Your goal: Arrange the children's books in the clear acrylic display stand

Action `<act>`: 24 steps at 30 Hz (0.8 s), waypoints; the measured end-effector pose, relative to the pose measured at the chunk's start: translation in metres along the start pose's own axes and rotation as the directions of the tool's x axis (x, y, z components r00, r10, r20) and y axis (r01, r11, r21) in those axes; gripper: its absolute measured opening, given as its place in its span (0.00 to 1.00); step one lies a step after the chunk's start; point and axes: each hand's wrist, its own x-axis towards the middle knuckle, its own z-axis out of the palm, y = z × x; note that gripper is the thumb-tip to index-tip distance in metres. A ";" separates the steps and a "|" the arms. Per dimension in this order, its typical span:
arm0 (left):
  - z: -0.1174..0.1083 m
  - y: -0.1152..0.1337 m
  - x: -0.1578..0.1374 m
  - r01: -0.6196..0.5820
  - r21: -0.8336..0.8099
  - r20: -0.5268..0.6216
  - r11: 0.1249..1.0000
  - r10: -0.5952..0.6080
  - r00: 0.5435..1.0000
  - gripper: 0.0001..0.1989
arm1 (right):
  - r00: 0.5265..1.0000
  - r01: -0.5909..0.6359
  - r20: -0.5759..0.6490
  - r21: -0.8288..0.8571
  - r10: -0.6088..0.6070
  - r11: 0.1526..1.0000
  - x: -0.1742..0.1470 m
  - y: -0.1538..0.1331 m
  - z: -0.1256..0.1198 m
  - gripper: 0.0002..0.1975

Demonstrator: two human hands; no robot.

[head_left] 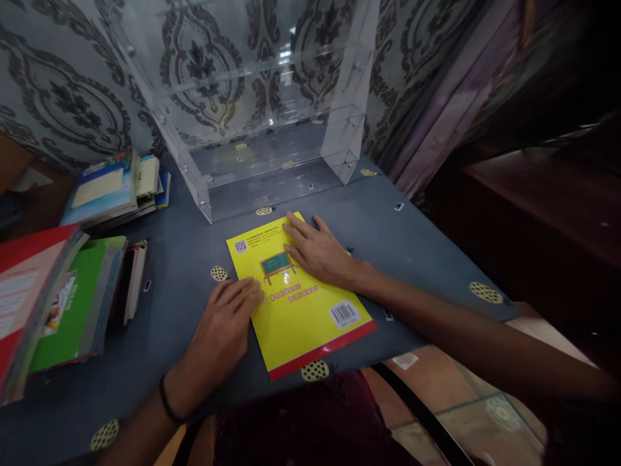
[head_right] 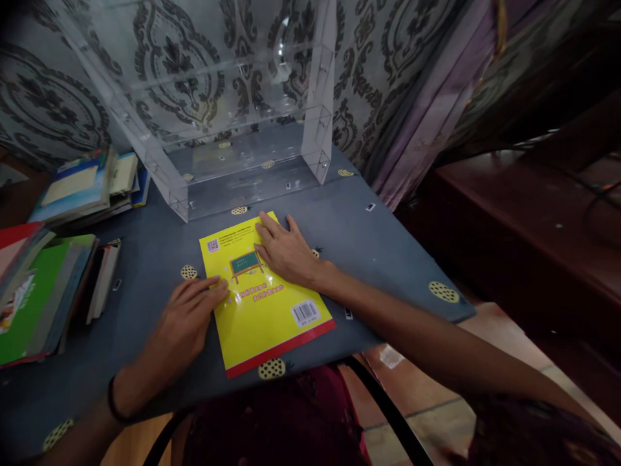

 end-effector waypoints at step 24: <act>-0.001 0.024 -0.009 -0.039 0.041 0.073 0.998 0.036 0.997 0.30 | 0.979 0.189 0.031 0.232 -0.201 0.954 -0.133 -0.060 -0.032 0.20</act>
